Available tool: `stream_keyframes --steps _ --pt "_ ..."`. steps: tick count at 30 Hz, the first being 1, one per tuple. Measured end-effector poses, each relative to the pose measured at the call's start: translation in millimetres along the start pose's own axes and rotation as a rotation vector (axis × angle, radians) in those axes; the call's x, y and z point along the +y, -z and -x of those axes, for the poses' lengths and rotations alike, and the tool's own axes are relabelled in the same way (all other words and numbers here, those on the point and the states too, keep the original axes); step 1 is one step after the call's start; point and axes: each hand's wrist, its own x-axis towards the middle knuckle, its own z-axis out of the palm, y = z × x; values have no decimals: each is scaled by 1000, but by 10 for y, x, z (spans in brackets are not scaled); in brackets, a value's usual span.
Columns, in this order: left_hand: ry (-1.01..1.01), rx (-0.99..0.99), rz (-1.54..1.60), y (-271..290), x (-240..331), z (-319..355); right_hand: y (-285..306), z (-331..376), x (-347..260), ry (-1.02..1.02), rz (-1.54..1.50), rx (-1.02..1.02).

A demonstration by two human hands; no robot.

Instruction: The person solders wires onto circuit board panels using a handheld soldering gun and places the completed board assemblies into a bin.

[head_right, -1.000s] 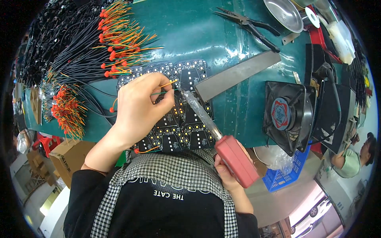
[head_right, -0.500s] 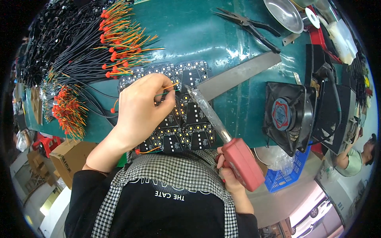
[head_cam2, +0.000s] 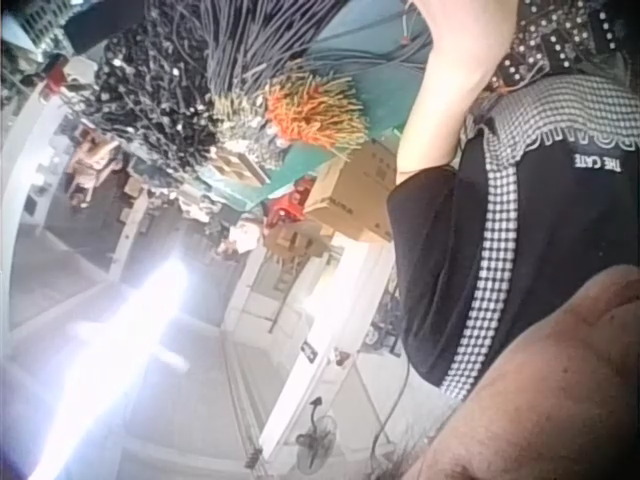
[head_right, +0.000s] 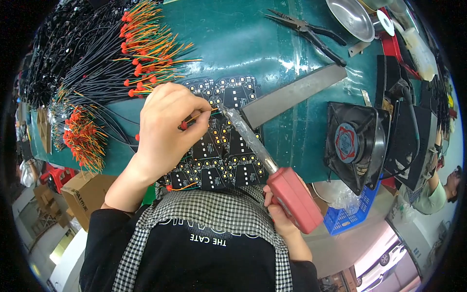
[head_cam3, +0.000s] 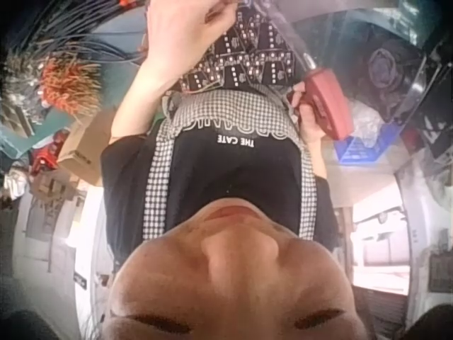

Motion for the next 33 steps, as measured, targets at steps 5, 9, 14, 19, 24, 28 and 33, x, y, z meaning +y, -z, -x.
stream_keyframes --steps 5,9,14,19,24,28,33 --pt "-2 25 -27 -26 -14 7 -10 -2 4 34 277 18" --pt "6 37 -31 -42 -12 15 101 79 141 47 326 102" --pt "-12 48 -57 -47 -3 7 351 73 216 200 713 -93" --pt "-19 52 -67 -55 -8 22 146 75 39 40 274 -46" --pt "-32 31 -102 31 42 -16 -42 16 -49 65 239 97" --pt "27 -48 13 304 -128 -146 -15 11 -16 141 244 106" --pt "-82 60 -462 565 -569 -350 40 60 -4 144 226 111"
